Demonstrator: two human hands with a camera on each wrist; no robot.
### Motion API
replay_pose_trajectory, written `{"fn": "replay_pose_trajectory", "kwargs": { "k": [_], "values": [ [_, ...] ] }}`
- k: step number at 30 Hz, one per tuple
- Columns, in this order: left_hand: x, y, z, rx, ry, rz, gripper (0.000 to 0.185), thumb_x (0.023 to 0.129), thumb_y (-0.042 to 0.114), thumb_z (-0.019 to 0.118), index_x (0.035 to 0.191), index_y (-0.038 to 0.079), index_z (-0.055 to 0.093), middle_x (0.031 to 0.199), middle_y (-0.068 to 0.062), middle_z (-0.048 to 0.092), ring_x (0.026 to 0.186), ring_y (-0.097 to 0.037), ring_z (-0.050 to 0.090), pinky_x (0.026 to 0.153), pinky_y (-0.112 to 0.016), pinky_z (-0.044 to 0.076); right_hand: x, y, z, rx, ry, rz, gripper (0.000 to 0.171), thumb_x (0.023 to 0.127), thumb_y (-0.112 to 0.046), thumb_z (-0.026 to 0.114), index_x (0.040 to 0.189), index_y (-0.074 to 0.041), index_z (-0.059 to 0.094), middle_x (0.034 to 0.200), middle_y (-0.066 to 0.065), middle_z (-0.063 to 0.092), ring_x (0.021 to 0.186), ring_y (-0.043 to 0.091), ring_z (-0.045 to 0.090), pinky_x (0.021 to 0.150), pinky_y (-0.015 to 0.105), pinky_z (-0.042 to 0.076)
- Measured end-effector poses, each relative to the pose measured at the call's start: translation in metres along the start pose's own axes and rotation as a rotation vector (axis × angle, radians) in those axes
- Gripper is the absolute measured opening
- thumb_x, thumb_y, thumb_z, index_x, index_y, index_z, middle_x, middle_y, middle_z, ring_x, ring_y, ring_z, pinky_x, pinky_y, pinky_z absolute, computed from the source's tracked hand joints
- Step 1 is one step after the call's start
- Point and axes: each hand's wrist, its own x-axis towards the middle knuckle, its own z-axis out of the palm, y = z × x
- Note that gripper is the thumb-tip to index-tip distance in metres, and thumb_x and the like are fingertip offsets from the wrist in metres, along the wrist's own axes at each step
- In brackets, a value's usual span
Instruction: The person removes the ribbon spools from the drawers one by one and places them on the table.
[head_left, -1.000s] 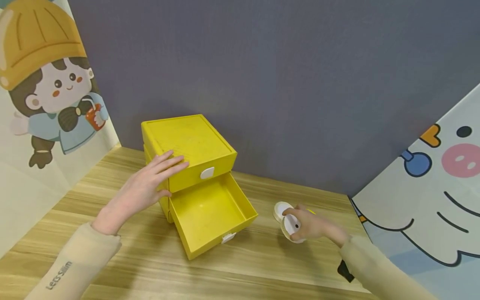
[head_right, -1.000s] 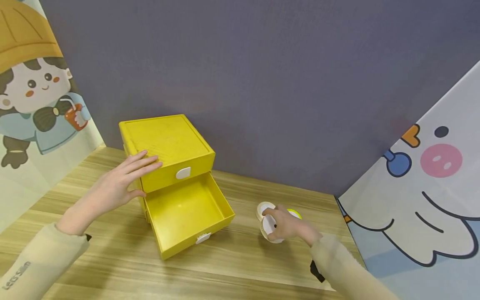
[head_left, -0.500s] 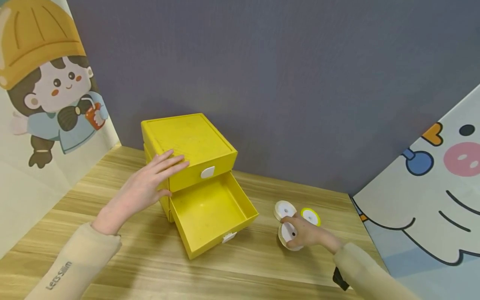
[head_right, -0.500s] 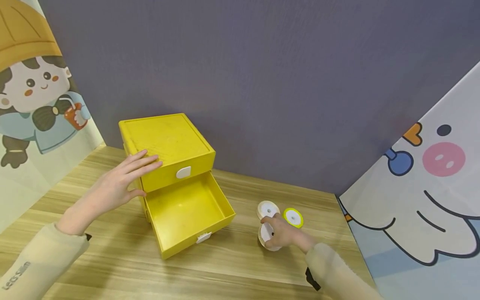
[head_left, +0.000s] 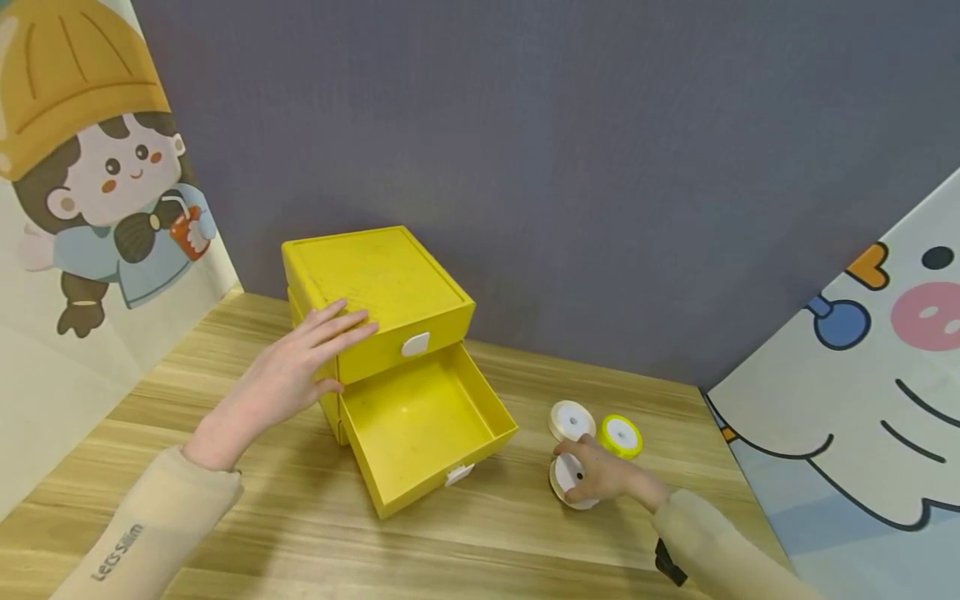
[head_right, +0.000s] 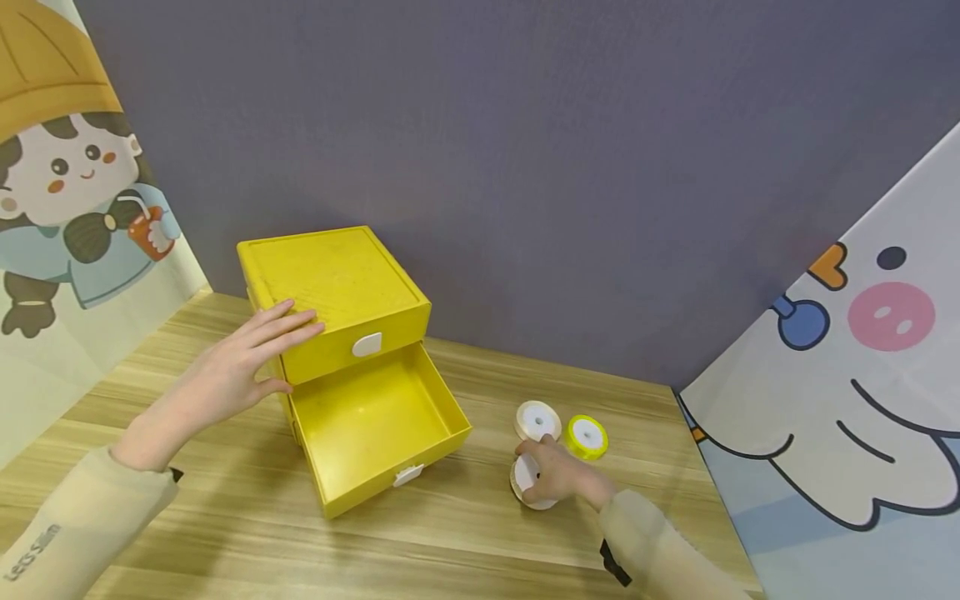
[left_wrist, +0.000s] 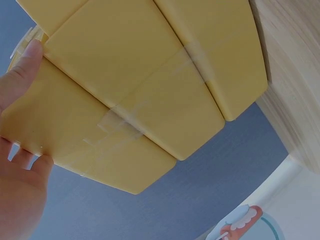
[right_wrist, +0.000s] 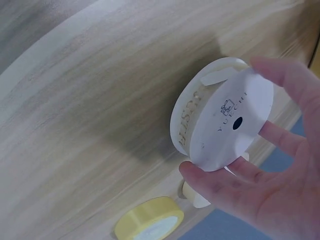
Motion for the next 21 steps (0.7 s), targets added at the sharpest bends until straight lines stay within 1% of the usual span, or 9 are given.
{"fn": "replay_pose_trajectory", "kwargs": {
  "k": [5, 16, 21],
  "values": [
    [-0.0006, -0.0002, -0.0001, -0.004, 0.002, 0.001, 0.102, 0.049, -0.004, 0.09, 0.14, 0.015, 0.049, 0.143, -0.01, 0.05, 0.138, -0.033, 0.039, 0.1, -0.051, 0.05, 0.0011, 0.0024, 0.002, 0.0, 0.004, 0.011, 0.057, 0.073, -0.014, 0.078, 0.122, -0.001, 0.054, 0.109, 0.023, 0.05, 0.092, 0.025, 0.048, 0.071, 0.039, 0.049],
    [-0.0004, -0.0004, 0.0, -0.003, -0.001, 0.009, 0.102, 0.049, -0.004, 0.09, 0.14, 0.014, 0.049, 0.143, -0.01, 0.05, 0.138, -0.033, 0.039, 0.101, -0.051, 0.049, 0.0026, 0.0044, 0.0071, -0.003, 0.01, 0.015, 0.055, 0.072, -0.015, 0.078, 0.12, -0.001, 0.056, 0.108, 0.023, 0.051, 0.094, 0.027, 0.048, 0.072, 0.042, 0.051],
    [-0.0003, -0.0003, -0.0002, -0.004, 0.003, 0.009, 0.102, 0.049, -0.004, 0.09, 0.14, 0.014, 0.049, 0.143, -0.01, 0.05, 0.138, -0.034, 0.039, 0.098, -0.05, 0.051, 0.0038, 0.0044, 0.0072, -0.013, 0.011, 0.011, 0.056, 0.072, -0.017, 0.079, 0.121, -0.001, 0.056, 0.107, 0.022, 0.051, 0.092, 0.025, 0.048, 0.072, 0.041, 0.051]
  ]
}}
